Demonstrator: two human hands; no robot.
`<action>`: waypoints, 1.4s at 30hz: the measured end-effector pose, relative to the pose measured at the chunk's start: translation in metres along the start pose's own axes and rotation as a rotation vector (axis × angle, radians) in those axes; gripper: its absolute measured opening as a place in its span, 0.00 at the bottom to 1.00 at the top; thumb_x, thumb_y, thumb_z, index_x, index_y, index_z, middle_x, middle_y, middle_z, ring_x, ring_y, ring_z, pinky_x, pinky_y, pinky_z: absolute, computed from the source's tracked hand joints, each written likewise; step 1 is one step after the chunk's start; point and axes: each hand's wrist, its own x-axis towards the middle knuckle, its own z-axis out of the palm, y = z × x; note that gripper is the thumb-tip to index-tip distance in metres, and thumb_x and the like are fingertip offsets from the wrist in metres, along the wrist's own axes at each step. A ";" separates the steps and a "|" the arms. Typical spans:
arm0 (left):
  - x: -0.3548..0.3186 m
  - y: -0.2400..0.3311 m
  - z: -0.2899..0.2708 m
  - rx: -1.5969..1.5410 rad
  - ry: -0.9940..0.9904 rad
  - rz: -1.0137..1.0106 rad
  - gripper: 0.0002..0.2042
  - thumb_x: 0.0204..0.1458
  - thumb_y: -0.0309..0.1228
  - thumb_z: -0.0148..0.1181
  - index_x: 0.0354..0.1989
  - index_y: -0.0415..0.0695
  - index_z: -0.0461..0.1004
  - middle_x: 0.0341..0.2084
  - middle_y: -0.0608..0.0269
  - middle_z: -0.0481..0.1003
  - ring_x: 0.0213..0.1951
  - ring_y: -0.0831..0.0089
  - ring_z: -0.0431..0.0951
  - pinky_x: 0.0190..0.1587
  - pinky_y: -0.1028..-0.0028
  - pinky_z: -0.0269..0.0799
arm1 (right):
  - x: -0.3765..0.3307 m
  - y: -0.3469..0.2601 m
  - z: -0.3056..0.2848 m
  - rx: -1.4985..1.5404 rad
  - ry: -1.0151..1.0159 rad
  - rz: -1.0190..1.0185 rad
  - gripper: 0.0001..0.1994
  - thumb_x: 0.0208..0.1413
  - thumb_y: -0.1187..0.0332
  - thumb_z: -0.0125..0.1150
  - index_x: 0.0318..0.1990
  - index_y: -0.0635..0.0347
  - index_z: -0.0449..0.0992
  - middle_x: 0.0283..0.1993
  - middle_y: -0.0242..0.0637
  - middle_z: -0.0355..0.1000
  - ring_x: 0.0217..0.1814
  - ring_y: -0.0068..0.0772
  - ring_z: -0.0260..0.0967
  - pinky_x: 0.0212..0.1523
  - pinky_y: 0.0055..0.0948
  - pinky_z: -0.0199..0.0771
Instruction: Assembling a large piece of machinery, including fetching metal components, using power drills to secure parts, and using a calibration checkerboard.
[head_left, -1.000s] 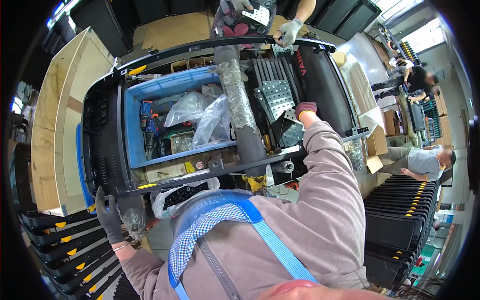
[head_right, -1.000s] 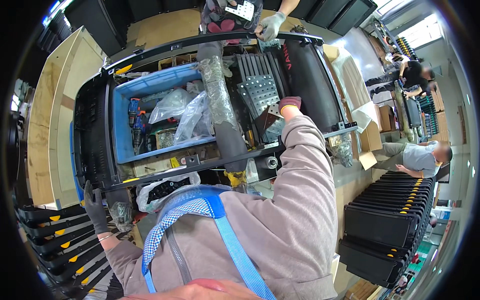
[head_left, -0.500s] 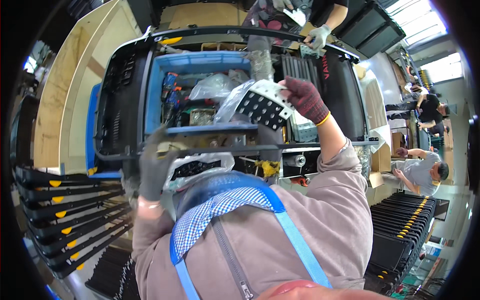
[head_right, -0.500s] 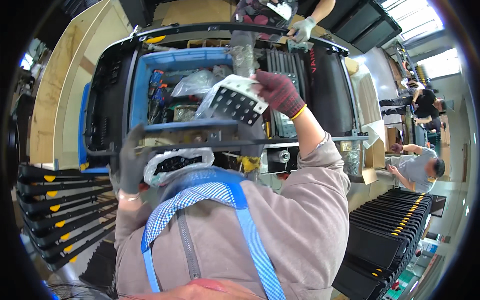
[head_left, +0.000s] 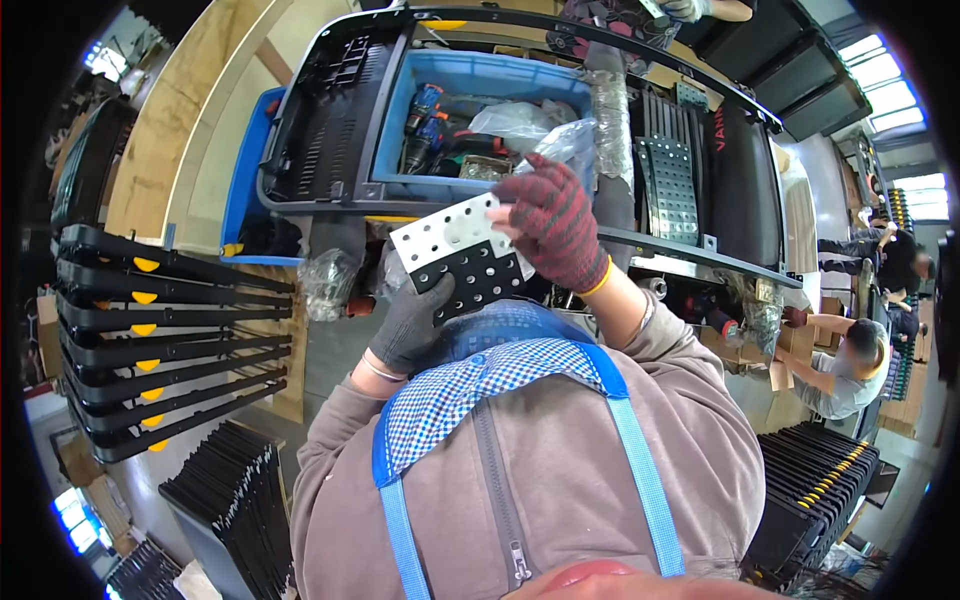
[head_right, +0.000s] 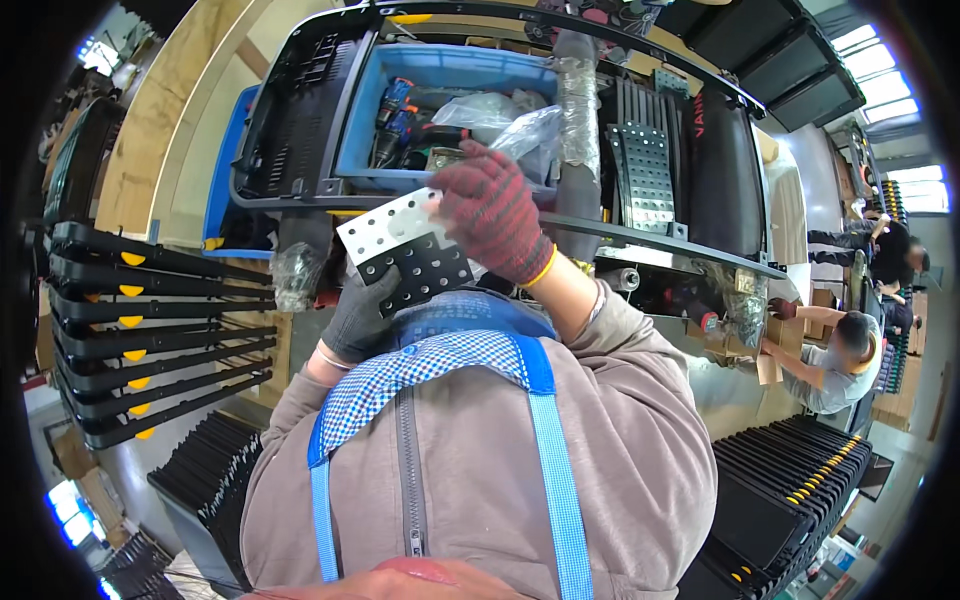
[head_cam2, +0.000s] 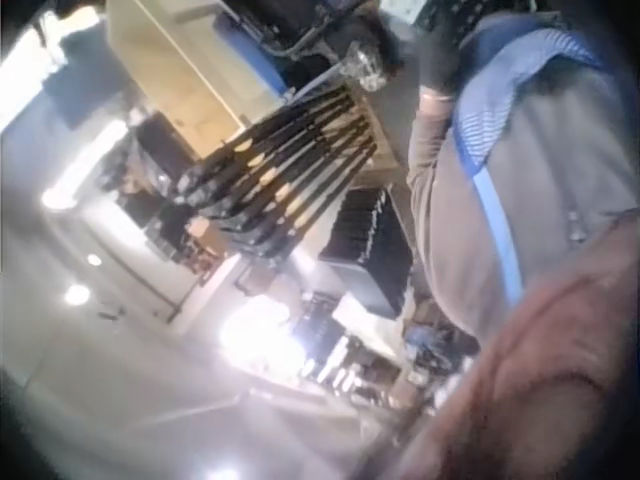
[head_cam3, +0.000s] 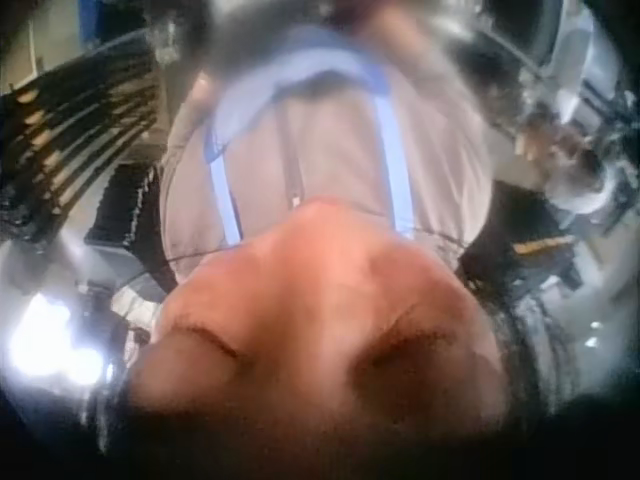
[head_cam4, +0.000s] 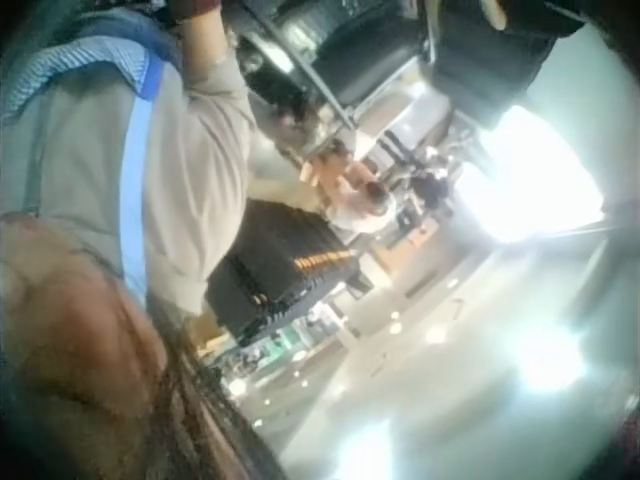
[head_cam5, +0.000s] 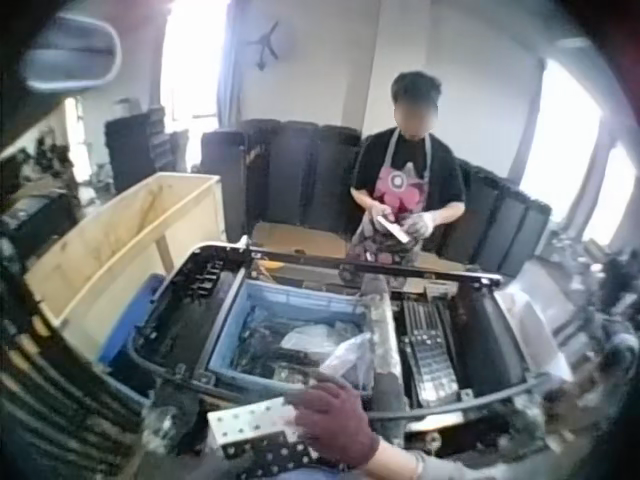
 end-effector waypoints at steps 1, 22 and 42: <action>-0.011 -0.019 -0.005 0.088 0.006 0.047 0.17 0.58 0.28 0.53 0.55 0.35 0.67 0.48 0.53 0.73 0.47 0.69 0.75 0.50 0.71 0.71 | -0.002 -0.009 0.005 -0.054 0.022 -0.040 0.10 0.39 0.65 0.67 0.33 0.50 0.77 0.39 0.33 0.73 0.40 0.45 0.72 0.45 0.42 0.71; -0.116 -0.031 -0.050 -1.205 0.394 -0.445 0.18 0.60 0.33 0.53 0.55 0.36 0.67 0.46 0.54 0.74 0.46 0.66 0.76 0.50 0.69 0.73 | 0.034 -0.074 0.106 0.339 0.026 -0.170 0.10 0.42 0.70 0.64 0.33 0.55 0.71 0.26 0.34 0.70 0.31 0.39 0.69 0.42 0.35 0.72; -0.174 -0.057 -0.078 -1.203 0.498 -0.464 0.17 0.60 0.34 0.52 0.53 0.35 0.69 0.44 0.55 0.76 0.44 0.67 0.77 0.48 0.69 0.74 | 0.075 0.022 0.201 0.487 -0.341 1.021 0.09 0.50 0.62 0.63 0.36 0.52 0.82 0.29 0.34 0.78 0.32 0.27 0.73 0.39 0.28 0.70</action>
